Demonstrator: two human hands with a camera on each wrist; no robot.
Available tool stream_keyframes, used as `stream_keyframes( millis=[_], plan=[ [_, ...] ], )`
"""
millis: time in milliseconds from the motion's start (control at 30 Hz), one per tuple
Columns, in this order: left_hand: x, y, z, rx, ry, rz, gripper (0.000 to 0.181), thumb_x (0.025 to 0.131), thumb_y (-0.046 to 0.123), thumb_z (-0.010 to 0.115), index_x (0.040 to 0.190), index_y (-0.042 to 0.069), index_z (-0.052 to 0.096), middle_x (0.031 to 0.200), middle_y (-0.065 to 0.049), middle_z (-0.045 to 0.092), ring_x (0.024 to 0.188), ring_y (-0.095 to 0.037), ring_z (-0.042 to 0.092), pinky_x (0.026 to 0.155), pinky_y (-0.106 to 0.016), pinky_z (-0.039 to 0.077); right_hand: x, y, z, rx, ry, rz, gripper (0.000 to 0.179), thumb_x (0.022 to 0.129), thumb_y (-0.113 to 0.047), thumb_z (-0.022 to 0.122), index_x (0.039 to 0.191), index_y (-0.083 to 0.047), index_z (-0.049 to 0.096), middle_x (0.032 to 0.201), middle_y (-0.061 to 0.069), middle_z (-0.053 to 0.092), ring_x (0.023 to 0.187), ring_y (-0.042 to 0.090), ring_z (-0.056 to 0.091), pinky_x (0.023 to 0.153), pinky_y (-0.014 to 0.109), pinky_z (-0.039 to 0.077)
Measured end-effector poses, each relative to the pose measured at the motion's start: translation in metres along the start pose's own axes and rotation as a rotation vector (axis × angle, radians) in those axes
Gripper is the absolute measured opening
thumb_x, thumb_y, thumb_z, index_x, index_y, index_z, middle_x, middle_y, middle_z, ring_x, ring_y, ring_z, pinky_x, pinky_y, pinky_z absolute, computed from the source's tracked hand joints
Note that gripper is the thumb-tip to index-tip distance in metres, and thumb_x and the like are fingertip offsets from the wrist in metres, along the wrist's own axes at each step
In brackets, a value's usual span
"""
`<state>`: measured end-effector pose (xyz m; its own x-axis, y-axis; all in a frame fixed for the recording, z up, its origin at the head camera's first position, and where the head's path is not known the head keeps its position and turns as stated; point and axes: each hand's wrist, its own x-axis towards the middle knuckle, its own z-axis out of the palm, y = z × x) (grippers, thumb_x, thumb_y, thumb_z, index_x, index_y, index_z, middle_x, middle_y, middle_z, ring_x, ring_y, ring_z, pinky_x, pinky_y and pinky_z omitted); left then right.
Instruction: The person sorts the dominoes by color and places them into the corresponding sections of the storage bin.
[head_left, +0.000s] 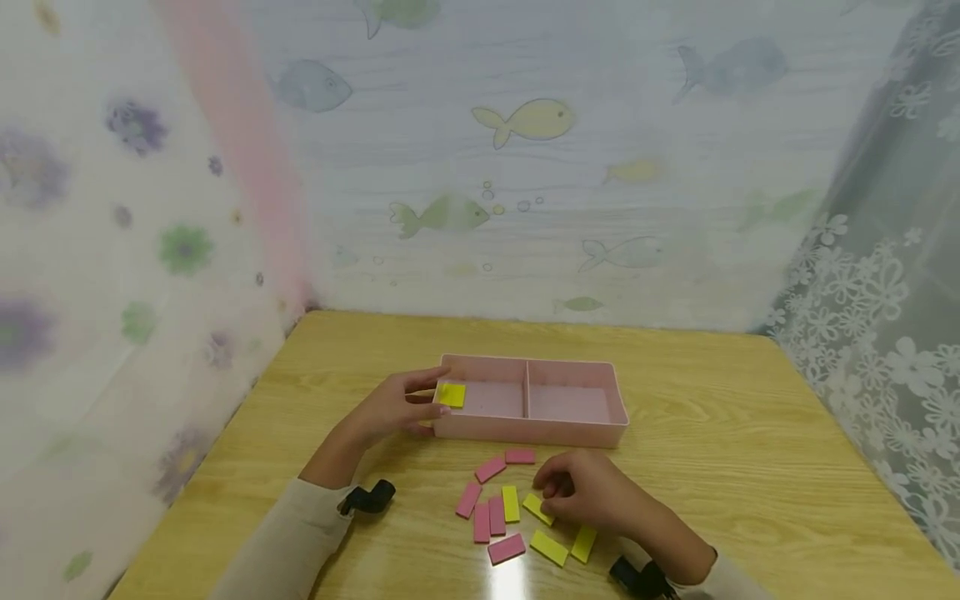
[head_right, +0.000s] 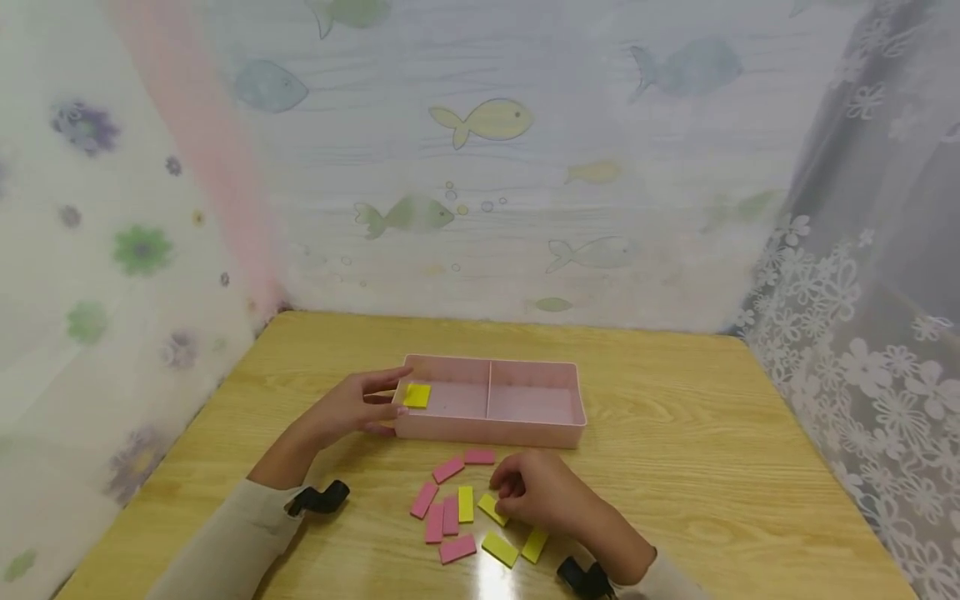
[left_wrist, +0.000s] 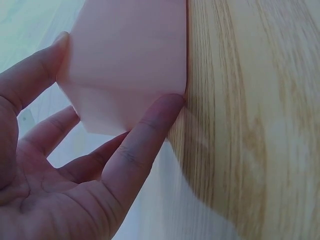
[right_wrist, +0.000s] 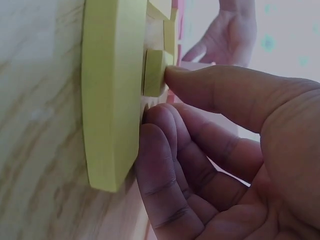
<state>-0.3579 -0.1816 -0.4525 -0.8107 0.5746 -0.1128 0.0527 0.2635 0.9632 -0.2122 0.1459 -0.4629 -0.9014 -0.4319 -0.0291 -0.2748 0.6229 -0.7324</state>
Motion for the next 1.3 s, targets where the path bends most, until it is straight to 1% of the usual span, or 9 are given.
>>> stream_keyframes(
  millis=[167, 400, 533, 633, 733, 867, 1000, 1200, 1300],
  plan=[
    [-0.002, -0.002, -0.001, -0.006, 0.006, -0.013, 0.078, 0.093, 0.024, 0.080, 0.161, 0.020, 0.041, 0.163, -0.019, 0.039, 0.145, -0.042, 0.045, 0.085, -0.046, 0.064, 0.001, 0.004, -0.003, -0.039, 0.011, -0.009, 0.013, 0.087, -0.008, 0.079, 0.100, -0.011, 0.077, 0.086, -0.009, 0.070, 0.079, 0.003, 0.063, 0.069, 0.021, 0.057],
    [0.000, 0.002, -0.001, -0.011, -0.008, 0.005, 0.076, 0.094, 0.021, 0.079, 0.160, 0.020, 0.041, 0.164, -0.018, 0.039, 0.147, -0.042, 0.043, 0.086, -0.047, 0.063, 0.002, 0.008, -0.009, -0.058, 0.032, 0.030, 0.012, 0.089, -0.009, 0.078, 0.099, -0.013, 0.078, 0.086, -0.010, 0.070, 0.078, 0.004, 0.063, 0.069, 0.021, 0.056],
    [0.000, 0.002, -0.001, -0.008, -0.014, 0.016, 0.075, 0.095, 0.020, 0.078, 0.160, 0.019, 0.042, 0.164, -0.018, 0.038, 0.148, -0.043, 0.041, 0.087, -0.048, 0.063, 0.002, 0.008, -0.013, -0.054, 0.041, 0.037, 0.011, 0.088, -0.008, 0.079, 0.099, -0.011, 0.078, 0.085, -0.008, 0.070, 0.078, 0.007, 0.063, 0.067, 0.021, 0.056],
    [0.000, 0.002, -0.001, 0.000, -0.012, 0.012, 0.075, 0.095, 0.020, 0.078, 0.160, 0.020, 0.042, 0.164, -0.018, 0.038, 0.149, -0.042, 0.040, 0.087, -0.048, 0.063, 0.001, 0.008, -0.016, -0.048, 0.041, 0.038, 0.010, 0.088, -0.007, 0.078, 0.098, -0.010, 0.078, 0.085, -0.006, 0.070, 0.078, 0.008, 0.063, 0.067, 0.022, 0.056],
    [-0.001, 0.001, -0.001, 0.010, -0.004, 0.002, 0.075, 0.094, 0.021, 0.079, 0.160, 0.020, 0.043, 0.163, -0.019, 0.039, 0.147, -0.042, 0.042, 0.087, -0.047, 0.063, 0.001, 0.009, -0.017, -0.062, 0.048, 0.043, 0.010, 0.088, -0.007, 0.078, 0.098, -0.010, 0.078, 0.085, -0.006, 0.070, 0.078, 0.007, 0.063, 0.067, 0.022, 0.055],
    [-0.001, -0.002, -0.001, 0.015, 0.005, -0.010, 0.076, 0.093, 0.023, 0.080, 0.159, 0.020, 0.043, 0.162, -0.020, 0.040, 0.144, -0.043, 0.046, 0.085, -0.046, 0.064, 0.000, 0.011, -0.017, -0.067, 0.066, 0.044, 0.009, 0.089, -0.014, 0.080, 0.097, -0.011, 0.078, 0.085, -0.007, 0.070, 0.077, 0.005, 0.063, 0.066, 0.021, 0.055],
    [-0.002, -0.002, 0.000, 0.013, 0.006, -0.022, 0.078, 0.092, 0.025, 0.081, 0.160, 0.021, 0.043, 0.162, -0.020, 0.040, 0.144, -0.043, 0.047, 0.086, -0.045, 0.064, 0.000, 0.010, -0.016, -0.050, 0.068, 0.032, 0.017, 0.086, -0.021, 0.085, 0.097, -0.009, 0.078, 0.084, -0.006, 0.070, 0.076, 0.006, 0.064, 0.066, 0.021, 0.056],
    [-0.003, 0.001, 0.000, 0.003, 0.007, -0.013, 0.078, 0.093, 0.025, 0.080, 0.160, 0.020, 0.042, 0.161, -0.019, 0.041, 0.144, -0.042, 0.047, 0.086, -0.046, 0.064, 0.000, 0.009, -0.014, -0.085, 0.080, 0.027, 0.024, 0.083, -0.021, 0.088, 0.100, -0.008, 0.078, 0.083, -0.008, 0.069, 0.076, 0.004, 0.062, 0.067, 0.021, 0.055],
    [-0.003, 0.002, 0.000, -0.004, -0.003, -0.007, 0.078, 0.093, 0.023, 0.080, 0.161, 0.019, 0.041, 0.163, -0.020, 0.039, 0.146, -0.043, 0.044, 0.086, -0.047, 0.063, 0.000, 0.010, -0.013, -0.093, 0.076, 0.026, 0.026, 0.083, -0.020, 0.088, 0.102, -0.007, 0.077, 0.083, -0.008, 0.068, 0.074, 0.004, 0.061, 0.065, 0.021, 0.054]
  ],
)
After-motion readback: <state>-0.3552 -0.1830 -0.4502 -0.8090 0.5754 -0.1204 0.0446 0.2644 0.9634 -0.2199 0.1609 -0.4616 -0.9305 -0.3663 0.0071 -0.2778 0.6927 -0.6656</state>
